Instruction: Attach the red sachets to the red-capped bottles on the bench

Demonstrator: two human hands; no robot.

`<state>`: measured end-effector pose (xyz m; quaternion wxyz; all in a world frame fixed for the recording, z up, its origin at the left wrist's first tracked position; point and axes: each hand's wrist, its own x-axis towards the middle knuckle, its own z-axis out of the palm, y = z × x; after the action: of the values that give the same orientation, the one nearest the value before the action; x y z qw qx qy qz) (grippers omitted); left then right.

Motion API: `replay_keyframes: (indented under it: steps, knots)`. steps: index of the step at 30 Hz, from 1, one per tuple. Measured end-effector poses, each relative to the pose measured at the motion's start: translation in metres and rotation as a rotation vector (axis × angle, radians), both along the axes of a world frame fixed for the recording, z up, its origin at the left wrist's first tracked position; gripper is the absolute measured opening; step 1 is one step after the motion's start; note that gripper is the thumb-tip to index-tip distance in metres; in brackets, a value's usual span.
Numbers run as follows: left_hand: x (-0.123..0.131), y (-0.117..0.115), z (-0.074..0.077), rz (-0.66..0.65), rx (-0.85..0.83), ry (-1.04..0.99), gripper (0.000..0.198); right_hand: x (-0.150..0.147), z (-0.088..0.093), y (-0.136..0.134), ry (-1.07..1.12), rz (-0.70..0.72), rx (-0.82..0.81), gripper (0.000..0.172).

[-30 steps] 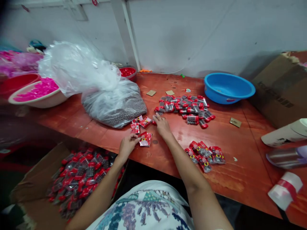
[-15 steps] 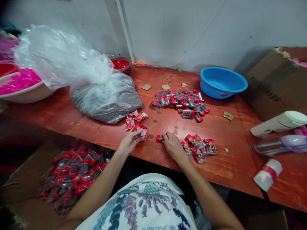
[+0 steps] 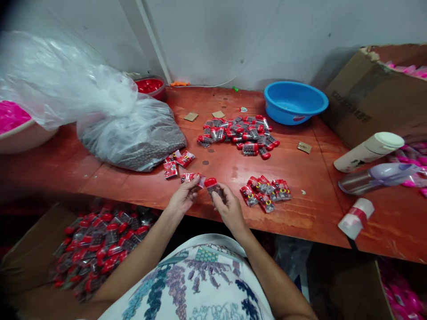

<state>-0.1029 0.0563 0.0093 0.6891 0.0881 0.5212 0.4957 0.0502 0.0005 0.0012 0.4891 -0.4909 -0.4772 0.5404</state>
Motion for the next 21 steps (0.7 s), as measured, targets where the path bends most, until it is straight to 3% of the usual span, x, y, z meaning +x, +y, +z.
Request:
replay_keyframes:
  steps: [6,14,21]
  knots:
    - [0.006,-0.006,0.001,-0.021,0.040,0.027,0.024,-0.001,0.000,0.003,-0.134,-0.067,0.068,0.037]
    - [0.008,-0.011,0.008,-0.016,0.254,0.106,0.031,0.001,0.006,-0.002,-0.117,0.054,0.000,0.044]
    - [0.007,-0.012,0.015,-0.060,0.318,0.167,0.035,0.006,0.007,-0.001,-0.020,0.117,-0.049,0.045]
